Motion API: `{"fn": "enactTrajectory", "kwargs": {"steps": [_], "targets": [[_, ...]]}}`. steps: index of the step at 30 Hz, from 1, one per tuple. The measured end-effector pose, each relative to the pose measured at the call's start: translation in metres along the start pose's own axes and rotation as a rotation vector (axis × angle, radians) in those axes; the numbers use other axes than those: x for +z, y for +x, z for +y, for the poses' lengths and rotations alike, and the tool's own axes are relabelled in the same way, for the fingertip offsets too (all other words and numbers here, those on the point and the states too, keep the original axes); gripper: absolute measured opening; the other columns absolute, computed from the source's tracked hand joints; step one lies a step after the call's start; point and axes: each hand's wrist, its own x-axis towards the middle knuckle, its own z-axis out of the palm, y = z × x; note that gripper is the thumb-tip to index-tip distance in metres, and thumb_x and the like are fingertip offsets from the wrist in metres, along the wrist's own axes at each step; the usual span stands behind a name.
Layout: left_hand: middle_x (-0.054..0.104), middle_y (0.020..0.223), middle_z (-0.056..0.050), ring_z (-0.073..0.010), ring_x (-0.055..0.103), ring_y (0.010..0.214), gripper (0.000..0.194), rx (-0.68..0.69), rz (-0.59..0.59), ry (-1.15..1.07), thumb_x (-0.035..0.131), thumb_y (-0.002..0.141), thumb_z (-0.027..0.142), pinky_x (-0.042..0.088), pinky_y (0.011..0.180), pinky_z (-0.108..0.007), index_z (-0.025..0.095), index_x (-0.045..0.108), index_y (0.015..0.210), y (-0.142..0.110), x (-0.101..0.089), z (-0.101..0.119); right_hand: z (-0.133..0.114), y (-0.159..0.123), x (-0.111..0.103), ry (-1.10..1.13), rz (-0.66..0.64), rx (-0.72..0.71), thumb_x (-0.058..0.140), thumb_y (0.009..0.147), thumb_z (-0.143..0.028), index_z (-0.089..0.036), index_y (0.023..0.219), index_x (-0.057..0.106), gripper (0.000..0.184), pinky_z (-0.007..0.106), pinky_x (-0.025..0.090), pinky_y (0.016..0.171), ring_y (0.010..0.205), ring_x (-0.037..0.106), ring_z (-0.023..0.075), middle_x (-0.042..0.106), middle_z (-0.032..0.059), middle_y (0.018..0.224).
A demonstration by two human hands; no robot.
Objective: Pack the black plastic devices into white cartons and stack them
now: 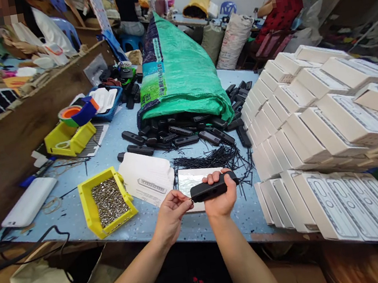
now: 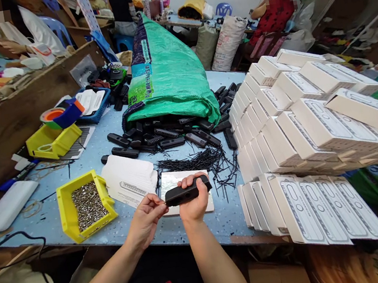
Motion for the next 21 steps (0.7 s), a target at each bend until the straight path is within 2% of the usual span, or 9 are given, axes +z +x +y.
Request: {"fn": "enactTrajectory", "kwargs": {"steps": [4, 10, 15, 18, 21], "targets": [[0.062, 0.069, 0.003, -0.0077, 0.058, 0.064, 0.029, 0.079, 0.007, 0.067, 0.081, 0.063, 0.023, 0.046, 0.066, -0.020, 0.017, 0.055, 0.074, 0.001, -0.002, -0.002, 0.001, 0.001, -0.003, -0.011, 0.066, 0.074, 0.054, 0.074, -0.038, -0.022, 0.086, 0.040, 0.024, 0.023, 0.045, 0.059, 0.055, 0.043, 0.0072, 0.037, -0.0067, 0.064], [0.061, 0.074, 0.003, -0.0080, 0.057, 0.069, 0.030, 0.030, 0.001, -0.006, 0.081, 0.063, 0.021, 0.047, 0.070, -0.021, 0.017, 0.056, 0.078, 0.002, 0.003, 0.001, 0.002, 0.003, -0.005, -0.092, 0.085, -0.015, 0.050, 0.077, -0.042, -0.023, 0.086, 0.038, 0.024, 0.025, 0.046, 0.062, 0.056, 0.043, 0.0075, 0.036, -0.0062, 0.066], [0.058, 0.077, 0.004, -0.0075, 0.056, 0.071, 0.032, 0.019, 0.007, -0.097, 0.081, 0.062, 0.021, 0.047, 0.072, -0.021, 0.018, 0.055, 0.080, 0.001, 0.008, 0.000, 0.004, 0.006, -0.002, -0.080, 0.080, -0.027, 0.049, 0.078, -0.041, -0.022, 0.086, 0.038, 0.024, 0.024, 0.047, 0.062, 0.057, 0.043, 0.0072, 0.035, -0.0059, 0.067], [0.057, 0.076, 0.003, -0.0081, 0.054, 0.070, 0.031, 0.085, 0.038, -0.075, 0.080, 0.063, 0.024, 0.046, 0.072, -0.022, 0.019, 0.054, 0.078, -0.001, 0.012, -0.005, 0.005, 0.006, -0.001, -0.108, 0.080, -0.040, 0.048, 0.078, -0.042, -0.023, 0.086, 0.037, 0.024, 0.025, 0.048, 0.062, 0.056, 0.043, 0.0074, 0.035, -0.0059, 0.067], [0.057, 0.076, 0.002, -0.0098, 0.054, 0.072, 0.028, 0.232, 0.082, -0.004, 0.078, 0.067, 0.027, 0.046, 0.073, -0.023, 0.020, 0.052, 0.076, -0.003, 0.014, -0.012, 0.004, 0.006, 0.000, -0.087, 0.088, -0.016, 0.049, 0.077, -0.042, -0.023, 0.086, 0.037, 0.024, 0.025, 0.048, 0.062, 0.056, 0.043, 0.0074, 0.036, -0.0062, 0.066]]}}
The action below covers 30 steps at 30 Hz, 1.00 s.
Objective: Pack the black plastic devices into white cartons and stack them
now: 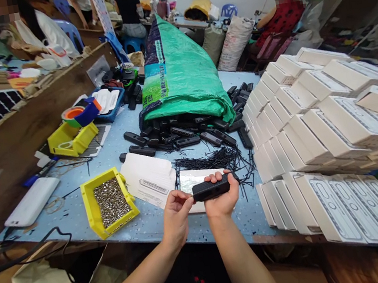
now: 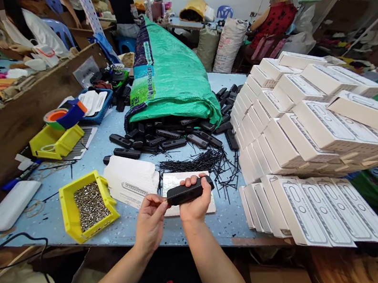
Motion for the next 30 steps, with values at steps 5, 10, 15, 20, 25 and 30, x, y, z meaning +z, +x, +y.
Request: {"fn": "enactTrajectory", "kwargs": {"steps": [5, 10, 15, 20, 25, 30], "targets": [[0.056, 0.073, -0.001, -0.0151, 0.057, 0.079, 0.018, 0.321, -0.045, 0.245, 0.071, 0.076, 0.026, 0.047, 0.078, -0.029, 0.021, 0.055, 0.070, 0.000, -0.007, -0.007, -0.001, -0.002, 0.000, 0.075, 0.051, 0.050, 0.053, 0.076, -0.040, -0.023, 0.087, 0.037, 0.026, 0.022, 0.047, 0.060, 0.055, 0.043, 0.0062, 0.036, -0.0069, 0.066], [0.060, 0.073, -0.004, -0.0184, 0.061, 0.079, 0.011, 0.362, -0.111, 0.411, 0.070, 0.075, 0.025, 0.048, 0.079, -0.033, 0.021, 0.061, 0.070, 0.001, -0.025, -0.010, 0.006, -0.011, -0.002, -0.040, 0.025, 0.007, 0.050, 0.078, -0.041, -0.023, 0.088, 0.036, 0.025, 0.022, 0.046, 0.058, 0.054, 0.041, 0.0060, 0.035, -0.0072, 0.066], [0.059, 0.076, -0.002, -0.0162, 0.061, 0.078, 0.012, 0.288, -0.021, 0.420, 0.069, 0.076, 0.025, 0.050, 0.075, -0.030, 0.021, 0.058, 0.073, -0.007, -0.038, -0.019, 0.021, -0.016, -0.005, -0.088, 0.009, 0.007, 0.055, 0.078, -0.041, -0.023, 0.091, 0.037, 0.028, 0.022, 0.046, 0.058, 0.055, 0.044, 0.0060, 0.039, -0.0073, 0.066], [0.062, 0.076, -0.001, -0.0143, 0.063, 0.073, 0.025, 0.135, 0.017, 0.364, 0.074, 0.072, 0.028, 0.052, 0.072, -0.028, 0.020, 0.052, 0.081, -0.006, -0.040, -0.021, 0.026, -0.006, -0.006, -0.099, 0.000, 0.120, 0.063, 0.073, -0.039, -0.021, 0.089, 0.040, 0.033, 0.023, 0.046, 0.056, 0.054, 0.045, 0.0060, 0.042, -0.0078, 0.064], [0.068, 0.090, -0.005, -0.0172, 0.066, 0.082, 0.017, 0.155, -0.162, 0.638, 0.067, 0.079, 0.028, 0.052, 0.076, -0.029, 0.022, 0.062, 0.094, 0.004, -0.040, -0.008, 0.016, 0.003, -0.005, 0.000, 0.116, 0.156, 0.065, 0.069, -0.039, -0.020, 0.085, 0.041, 0.035, 0.021, 0.044, 0.053, 0.052, 0.043, 0.0051, 0.041, -0.0082, 0.063], [0.069, 0.083, -0.005, -0.0181, 0.064, 0.077, 0.012, 0.338, -0.329, 0.961, 0.056, 0.086, 0.025, 0.048, 0.073, -0.028, 0.023, 0.069, 0.086, 0.008, -0.039, 0.006, 0.013, 0.001, -0.008, -0.003, 0.069, 0.110, 0.064, 0.071, -0.038, -0.020, 0.086, 0.041, 0.033, 0.021, 0.044, 0.054, 0.053, 0.043, 0.0048, 0.041, -0.0080, 0.064]]}}
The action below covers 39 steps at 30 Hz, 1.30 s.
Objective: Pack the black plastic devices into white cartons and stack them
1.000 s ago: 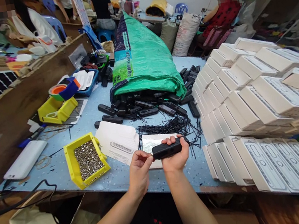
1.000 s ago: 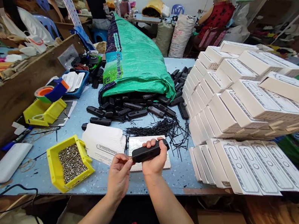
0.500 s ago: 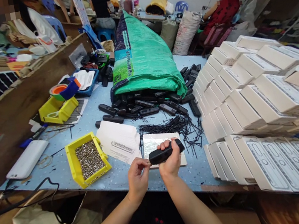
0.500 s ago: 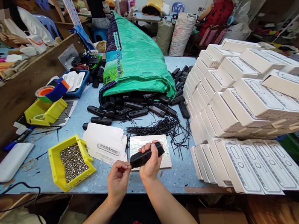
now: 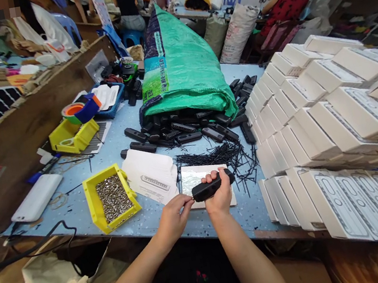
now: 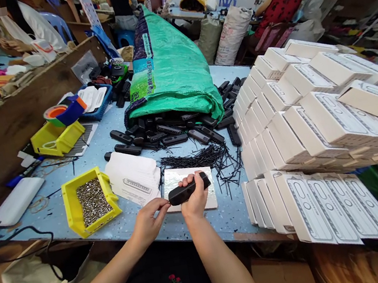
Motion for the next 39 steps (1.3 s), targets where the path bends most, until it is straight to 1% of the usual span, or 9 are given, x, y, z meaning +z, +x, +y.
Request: {"fn": "enactTrajectory", "kwargs": {"steps": [7, 13, 16, 19, 22, 25, 30, 36, 39], "targets": [[0.067, 0.077, -0.004, -0.0168, 0.063, 0.071, 0.017, 0.105, -0.079, 0.189, 0.049, 0.090, 0.021, 0.048, 0.067, -0.027, 0.020, 0.066, 0.085, -0.007, 0.004, -0.003, 0.002, -0.002, -0.008, -0.123, -0.130, -0.106, 0.060, 0.077, -0.037, -0.022, 0.088, 0.040, 0.028, 0.022, 0.044, 0.053, 0.050, 0.045, 0.0060, 0.043, -0.0086, 0.060], [0.053, 0.132, -0.018, -0.0314, 0.049, 0.123, 0.056, 0.084, -0.305, 0.824, 0.069, 0.074, 0.019, 0.040, 0.101, -0.044, 0.013, 0.051, 0.126, 0.030, -0.074, -0.033, -0.020, 0.021, -0.041, -0.417, -0.391, -0.523, 0.064, 0.073, -0.033, -0.020, 0.077, 0.048, 0.021, 0.025, 0.047, 0.058, 0.055, 0.053, 0.0102, 0.051, -0.0050, 0.060], [0.051, 0.132, -0.017, -0.0315, 0.047, 0.123, 0.060, 0.153, -0.500, 1.059, 0.071, 0.068, 0.010, 0.037, 0.101, -0.045, 0.013, 0.050, 0.125, 0.050, -0.101, -0.041, -0.017, 0.040, -0.055, -0.752, -0.573, -0.431, 0.068, 0.070, -0.033, -0.018, 0.074, 0.051, 0.022, 0.025, 0.047, 0.058, 0.056, 0.056, 0.0119, 0.055, -0.0027, 0.060], [0.056, 0.122, -0.014, -0.0298, 0.051, 0.115, 0.050, 0.227, -0.569, 1.164, 0.069, 0.069, 0.010, 0.035, 0.098, -0.045, 0.013, 0.053, 0.117, 0.060, -0.105, -0.039, -0.011, 0.061, -0.065, -0.906, -0.363, -0.307, 0.061, 0.077, -0.040, -0.018, 0.096, 0.051, 0.031, 0.030, 0.050, 0.065, 0.060, 0.058, 0.0138, 0.058, -0.0020, 0.067], [0.058, 0.118, -0.014, -0.0299, 0.051, 0.112, 0.053, 0.248, -0.547, 1.198, 0.070, 0.070, 0.013, 0.033, 0.099, -0.046, 0.014, 0.051, 0.120, 0.062, -0.104, -0.037, -0.010, 0.078, -0.075, -1.128, -0.194, -0.565, 0.064, 0.074, -0.042, -0.017, 0.110, 0.050, 0.047, 0.039, 0.048, 0.089, 0.096, 0.059, 0.0206, 0.061, 0.0088, 0.101], [0.056, 0.122, -0.014, -0.0294, 0.051, 0.114, 0.062, 0.264, -0.582, 1.185, 0.070, 0.072, 0.014, 0.029, 0.103, -0.046, 0.016, 0.046, 0.129, 0.061, -0.108, -0.040, -0.010, 0.087, -0.086, -1.271, -0.297, -0.760, 0.059, 0.079, -0.040, -0.016, 0.107, 0.055, 0.037, 0.043, 0.038, 0.103, 0.115, 0.049, 0.0231, 0.055, 0.0126, 0.118], [0.051, 0.130, -0.015, -0.0290, 0.046, 0.120, 0.060, 0.187, -0.655, 1.138, 0.071, 0.071, 0.017, 0.041, 0.091, -0.036, 0.014, 0.047, 0.126, 0.059, -0.117, -0.051, -0.008, 0.089, -0.095, -1.307, -0.364, -0.701, 0.054, 0.083, -0.036, -0.016, 0.101, 0.058, 0.027, 0.041, 0.043, 0.097, 0.103, 0.053, 0.0212, 0.058, 0.0101, 0.106], [0.051, 0.131, -0.016, -0.0316, 0.045, 0.120, 0.063, 0.239, -0.674, 1.187, 0.074, 0.067, 0.016, 0.033, 0.100, -0.045, 0.015, 0.049, 0.125, 0.061, -0.115, -0.044, -0.008, 0.093, -0.096, -1.299, -0.382, -0.689, 0.053, 0.082, -0.034, -0.016, 0.101, 0.058, 0.026, 0.041, 0.044, 0.095, 0.100, 0.054, 0.0212, 0.059, 0.0102, 0.104], [0.062, 0.110, -0.014, -0.0310, 0.054, 0.105, 0.037, 0.235, -0.784, 1.168, 0.072, 0.068, 0.017, 0.035, 0.096, -0.047, 0.014, 0.060, 0.102, 0.074, -0.118, -0.024, -0.012, 0.103, -0.096, -1.316, -0.437, -0.668, 0.054, 0.081, -0.033, -0.016, 0.100, 0.059, 0.026, 0.042, 0.044, 0.094, 0.100, 0.055, 0.0217, 0.060, 0.0102, 0.103]]}}
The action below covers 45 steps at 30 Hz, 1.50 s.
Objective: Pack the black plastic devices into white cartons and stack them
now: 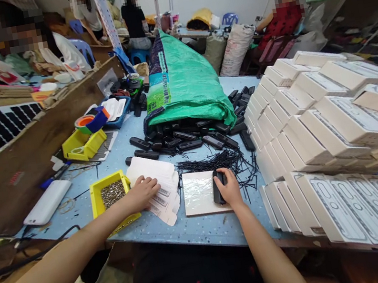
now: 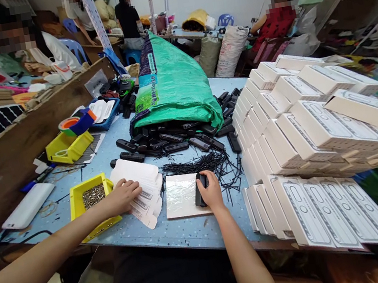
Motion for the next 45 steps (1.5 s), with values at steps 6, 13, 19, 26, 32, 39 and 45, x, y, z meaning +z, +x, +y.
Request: {"fn": "enactTrajectory", "kwargs": {"steps": [6, 13, 19, 26, 32, 39, 45], "targets": [[0.064, 0.107, -0.010, -0.0236, 0.060, 0.095, 0.024, 0.050, 0.053, -0.668, 0.043, 0.090, 0.029, 0.046, 0.081, -0.035, 0.017, 0.058, 0.104, -0.021, -0.055, 0.015, -0.058, 0.001, -0.024, 0.056, 0.175, -0.196, 0.053, 0.088, -0.029, -0.019, 0.101, 0.061, 0.018, 0.040, 0.046, 0.095, 0.107, 0.055, 0.0208, 0.058, 0.0095, 0.109], [0.061, 0.113, -0.009, -0.0264, 0.053, 0.107, 0.039, 0.005, 0.161, -1.478, 0.054, 0.083, 0.043, 0.043, 0.094, -0.038, 0.017, 0.056, 0.113, -0.015, -0.013, 0.088, -0.158, -0.025, -0.011, -0.087, -0.123, -0.624, 0.064, 0.085, -0.034, -0.021, 0.126, 0.055, 0.044, 0.044, 0.040, 0.103, 0.122, 0.045, 0.0253, 0.051, 0.0112, 0.127], [0.055, 0.105, -0.004, -0.0211, 0.054, 0.095, 0.109, 0.028, 0.030, -1.713, 0.082, 0.056, 0.050, 0.040, 0.091, -0.040, 0.027, 0.020, 0.144, -0.027, 0.041, 0.089, -0.138, -0.046, -0.006, 0.014, -0.488, -0.403, 0.071, 0.078, -0.036, -0.019, 0.080, 0.063, 0.018, 0.034, 0.046, 0.085, 0.096, 0.053, 0.0194, 0.058, 0.0061, 0.098], [0.055, 0.102, -0.005, -0.0205, 0.052, 0.090, 0.107, 0.091, -0.064, -1.577, 0.069, 0.067, 0.064, 0.039, 0.085, -0.038, 0.026, 0.011, 0.148, -0.037, 0.038, 0.082, -0.137, -0.056, -0.002, 0.153, -0.531, -0.369, 0.069, 0.081, -0.039, -0.020, 0.084, 0.065, 0.020, 0.033, 0.041, 0.088, 0.093, 0.052, 0.0176, 0.060, 0.0037, 0.088], [0.055, 0.116, -0.010, -0.0278, 0.052, 0.106, 0.121, 0.038, -0.024, -1.628, 0.077, 0.052, 0.066, 0.042, 0.092, -0.041, 0.022, 0.017, 0.147, -0.037, 0.049, 0.115, -0.138, -0.067, -0.019, 0.132, -0.601, -0.321, 0.070, 0.079, -0.041, -0.023, 0.077, 0.070, 0.018, 0.032, 0.040, 0.083, 0.086, 0.048, 0.0160, 0.054, 0.0023, 0.084], [0.060, 0.117, -0.011, -0.0296, 0.059, 0.100, 0.097, -0.083, 0.233, -1.040, 0.071, 0.072, 0.046, 0.045, 0.088, -0.040, 0.030, 0.014, 0.149, -0.043, 0.012, 0.130, -0.126, -0.080, -0.041, 0.488, -0.432, -0.104, 0.061, 0.082, -0.054, -0.019, 0.069, 0.063, 0.037, 0.031, 0.046, 0.086, 0.093, 0.054, 0.0168, 0.052, 0.0053, 0.094], [0.056, 0.127, -0.007, -0.0228, 0.058, 0.108, 0.044, 0.190, 0.342, -0.912, 0.055, 0.084, 0.030, 0.043, 0.092, -0.033, 0.029, 0.043, 0.126, -0.045, -0.030, 0.159, -0.110, -0.088, -0.033, 0.913, -0.452, 0.183, 0.044, 0.087, -0.064, -0.019, 0.117, 0.058, 0.057, 0.028, 0.053, 0.061, 0.073, 0.063, 0.0172, 0.065, 0.0102, 0.095]]}}
